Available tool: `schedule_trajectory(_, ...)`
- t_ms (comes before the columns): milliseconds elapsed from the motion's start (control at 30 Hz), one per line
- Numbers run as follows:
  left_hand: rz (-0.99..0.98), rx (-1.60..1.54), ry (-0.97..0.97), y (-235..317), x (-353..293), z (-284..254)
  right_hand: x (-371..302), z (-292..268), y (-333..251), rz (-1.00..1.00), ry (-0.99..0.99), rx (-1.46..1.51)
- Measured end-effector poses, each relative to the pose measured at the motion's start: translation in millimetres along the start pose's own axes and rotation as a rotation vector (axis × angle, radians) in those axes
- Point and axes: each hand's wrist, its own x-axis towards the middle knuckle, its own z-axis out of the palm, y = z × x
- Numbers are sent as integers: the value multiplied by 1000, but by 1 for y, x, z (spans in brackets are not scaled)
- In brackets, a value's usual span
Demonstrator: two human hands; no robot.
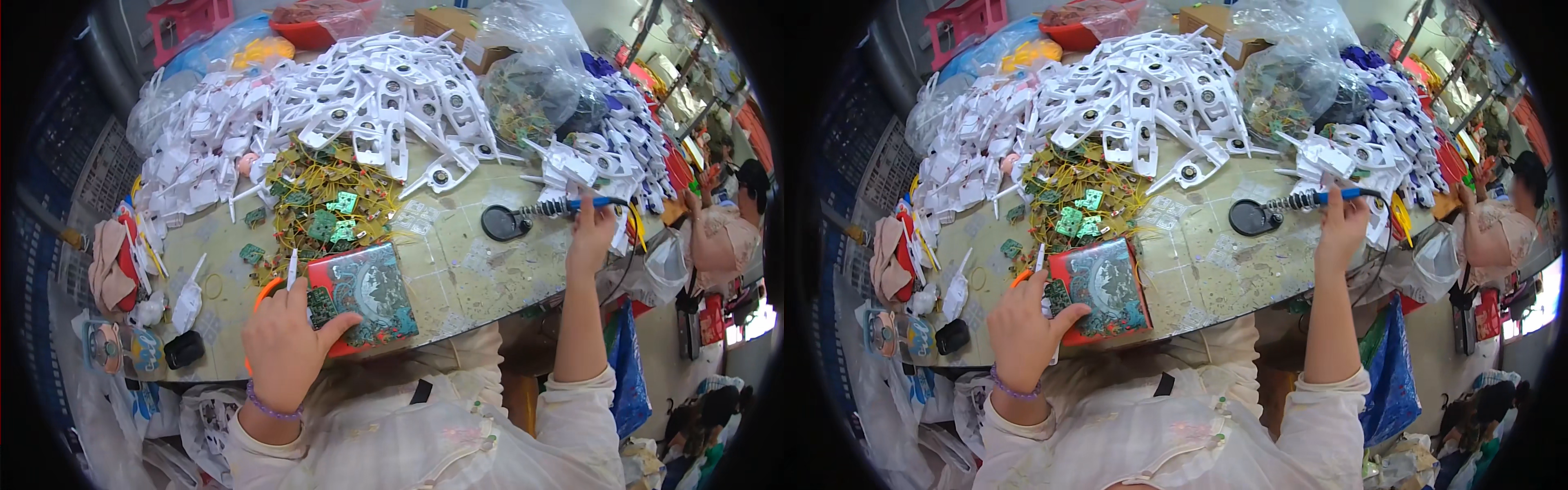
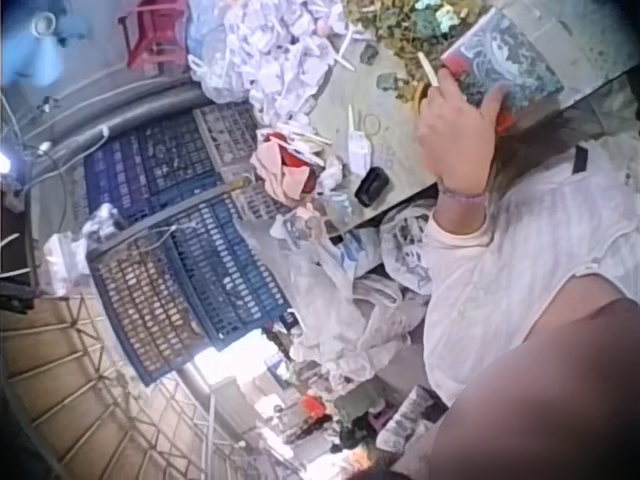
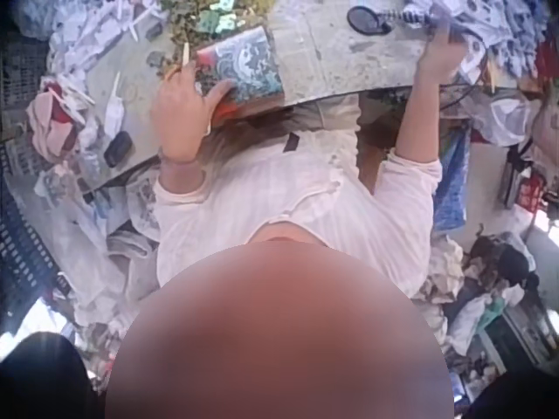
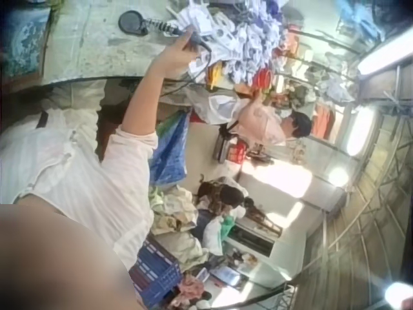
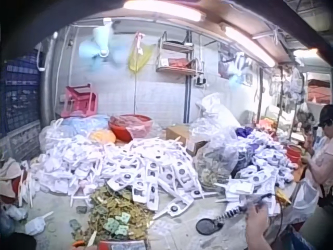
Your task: Assembling small walkie-talkie toys by soldering electronic components inside the plastic shell.
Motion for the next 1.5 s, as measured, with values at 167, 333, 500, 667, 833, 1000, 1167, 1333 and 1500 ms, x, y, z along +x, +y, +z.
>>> schedule_trajectory(167,1,-10,-15,2,8,6,-84,21,-1,-117,-271,126)
schedule_trajectory(333,-77,-61,-92,-1,4,-1,-78,139,-28,-697,-897,-725)
schedule_trajectory(500,-74,-170,-15,-1,1,0,-44,190,36,-856,-1188,-965)
schedule_trajectory(667,-182,-448,75,-21,-12,-4,-19,188,16,-771,-938,-622)
schedule_trajectory(833,-146,-969,106,-35,-21,17,4,174,-45,-36,-451,309)
schedule_trajectory(1000,-114,-972,78,-35,-26,22,-57,168,-86,349,-996,207)
schedule_trajectory(1167,-91,-1213,117,-33,-29,24,-122,173,-85,169,-1389,-247)
schedule_trajectory(1333,17,-1216,143,-39,-34,29,-147,180,-115,-266,-1216,-21)
schedule_trajectory(1500,-71,-1264,97,-35,-36,25,-177,198,-142,-417,-1796,-12)
